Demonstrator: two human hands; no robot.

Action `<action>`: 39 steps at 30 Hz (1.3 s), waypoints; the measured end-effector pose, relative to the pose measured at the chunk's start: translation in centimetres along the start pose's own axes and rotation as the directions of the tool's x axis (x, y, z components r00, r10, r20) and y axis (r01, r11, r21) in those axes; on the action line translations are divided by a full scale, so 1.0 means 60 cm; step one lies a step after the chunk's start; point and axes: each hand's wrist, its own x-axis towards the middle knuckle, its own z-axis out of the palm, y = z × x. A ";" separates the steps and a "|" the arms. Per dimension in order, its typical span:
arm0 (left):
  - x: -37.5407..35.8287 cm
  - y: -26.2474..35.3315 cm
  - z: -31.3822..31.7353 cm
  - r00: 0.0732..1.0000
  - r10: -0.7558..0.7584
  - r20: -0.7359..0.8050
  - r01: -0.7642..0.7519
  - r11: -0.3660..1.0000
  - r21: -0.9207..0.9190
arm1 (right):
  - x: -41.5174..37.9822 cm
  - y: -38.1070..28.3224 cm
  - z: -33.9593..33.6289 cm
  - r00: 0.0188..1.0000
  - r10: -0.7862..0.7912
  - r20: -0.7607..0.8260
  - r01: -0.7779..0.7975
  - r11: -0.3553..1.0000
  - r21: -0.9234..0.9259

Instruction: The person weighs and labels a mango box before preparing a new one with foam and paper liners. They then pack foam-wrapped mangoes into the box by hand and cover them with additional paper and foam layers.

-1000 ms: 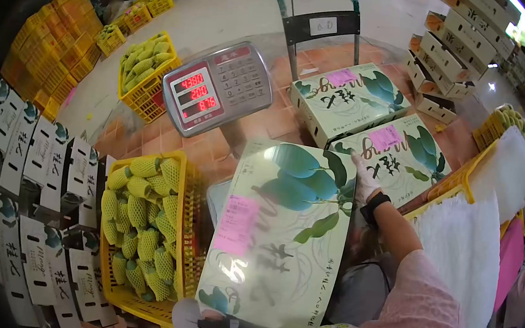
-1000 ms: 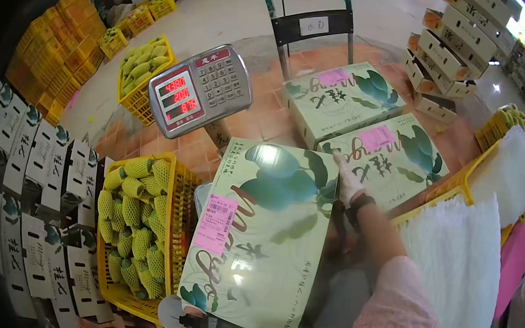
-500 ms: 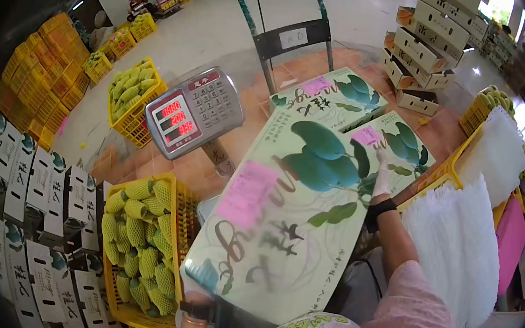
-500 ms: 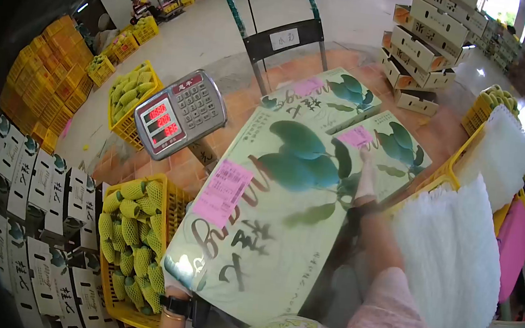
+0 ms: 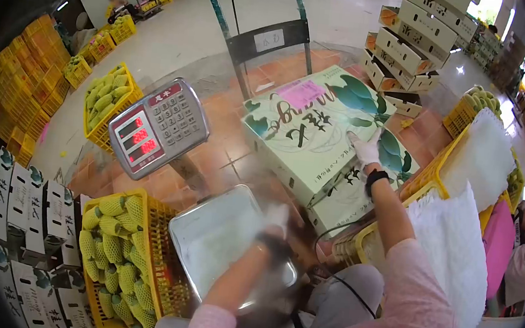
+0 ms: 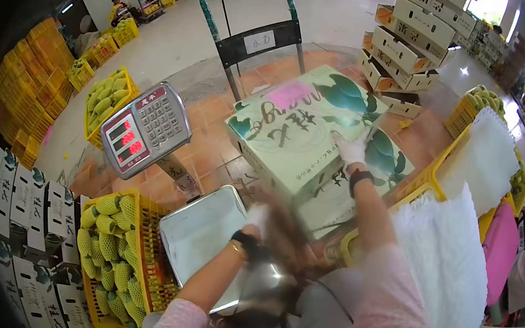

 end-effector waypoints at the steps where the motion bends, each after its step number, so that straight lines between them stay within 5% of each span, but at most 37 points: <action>1: -0.016 0.061 -0.019 0.993 -0.111 0.039 0.117 0.900 -0.420 | -0.015 -0.001 0.009 0.963 0.182 0.199 -0.246 0.893 0.376; 2: -0.034 0.124 -0.042 0.972 -0.222 0.077 0.180 0.490 -0.853 | -0.034 -0.030 -0.001 0.957 0.200 0.210 -0.264 0.899 0.350; 3: -0.052 0.188 -0.066 0.937 -0.329 0.114 0.143 0.066 -0.987 | -0.051 -0.055 -0.015 0.949 0.220 0.225 -0.285 0.903 0.320; 4: -0.042 0.207 -0.054 0.932 -0.351 0.092 0.167 0.189 -0.968 | -0.046 -0.059 -0.009 0.948 0.127 0.291 -0.245 0.875 0.417; 6: -0.014 0.215 -0.044 0.924 -0.379 0.055 0.176 0.292 -0.940 | -0.051 -0.064 -0.014 0.933 0.189 0.307 -0.305 0.868 0.391; 8: 0.023 0.202 -0.035 0.809 -0.467 0.357 0.455 0.113 -0.883 | -0.056 -0.053 -0.004 0.929 0.233 0.288 -0.344 0.831 0.437; 9: 0.000 0.197 -0.081 0.855 -0.300 0.423 0.488 0.191 -0.851 | -0.103 -0.144 -0.035 0.861 0.394 0.322 -0.490 0.814 0.314; 10: 0.019 0.193 -0.035 0.912 -0.276 0.302 0.363 0.203 -0.910 | -0.093 -0.095 -0.010 0.859 0.365 0.360 -0.490 0.792 0.365; 11: 0.041 0.191 0.015 0.950 -0.255 0.179 0.236 0.215 -0.948 | -0.068 0.012 0.038 0.910 0.138 0.390 -0.234 0.949 0.212; 12: 0.055 0.186 0.021 0.992 -0.118 0.038 0.096 0.534 -0.840 | -0.114 -0.001 0.051 0.890 0.206 0.406 -0.349 0.881 0.319; 14: 0.096 0.188 0.131 0.983 -0.181 0.010 0.096 0.475 -0.875 | -0.158 -0.056 0.047 0.853 0.276 0.443 -0.464 0.789 0.403; 17: 0.028 0.191 -0.009 0.961 -0.135 0.240 0.269 0.276 -0.923 | -0.156 -0.078 0.049 0.717 0.456 0.527 -0.680 0.625 0.384; 19: 0.048 0.201 0.040 0.951 -0.187 0.247 0.254 0.014 -0.967 | -0.143 -0.064 0.061 0.885 0.108 0.454 -0.295 0.884 0.364; 20: 0.053 0.201 0.050 0.914 -0.233 0.331 0.363 0.112 -0.925 | -0.130 -0.063 0.064 0.857 -0.100 0.505 -0.031 0.969 0.245; 21: 0.056 0.200 0.062 0.895 -0.258 0.364 0.406 0.137 -0.903 | -0.119 -0.064 0.076 0.854 -0.097 0.512 -0.039 0.968 0.249; 23: 0.052 0.197 0.050 0.878 -0.288 0.383 0.436 0.146 -0.888 | -0.104 -0.147 0.087 0.748 0.407 0.525 -0.626 0.695 0.354; 26: 0.047 0.194 0.050 0.880 -0.303 0.366 0.423 0.151 -0.893 | -0.040 -0.128 0.126 0.776 0.222 0.591 -0.486 0.808 0.334; 29: 0.047 0.191 0.056 0.893 -0.315 0.322 0.385 0.162 -0.909 | 0.039 -0.126 0.187 0.832 0.353 0.428 -0.516 0.774 0.366; 33: 0.039 0.200 -0.006 0.953 -0.301 -0.033 0.050 0.263 -0.963 | 0.125 -0.088 0.235 0.938 0.233 0.255 -0.259 0.963 0.070; 36: 0.033 0.205 0.009 0.952 -0.271 0.139 0.208 0.244 -0.947 | 0.061 -0.119 0.219 0.943 0.198 0.267 -0.247 0.955 0.164; 37: 0.045 0.206 0.032 0.965 -0.243 0.100 0.189 0.380 -0.905 | 0.038 -0.115 0.217 0.951 0.155 0.267 -0.214 0.954 0.208; 38: 0.057 0.207 0.055 0.975 -0.215 0.060 0.164 0.509 -0.845 | 0.018 -0.045 0.223 0.904 0.057 0.424 0.005 0.990 -0.144; 39: 0.047 0.208 0.037 0.987 -0.160 -0.024 0.090 0.665 -0.742 | -0.002 0.025 0.228 0.819 -0.046 0.571 0.375 0.797 -0.474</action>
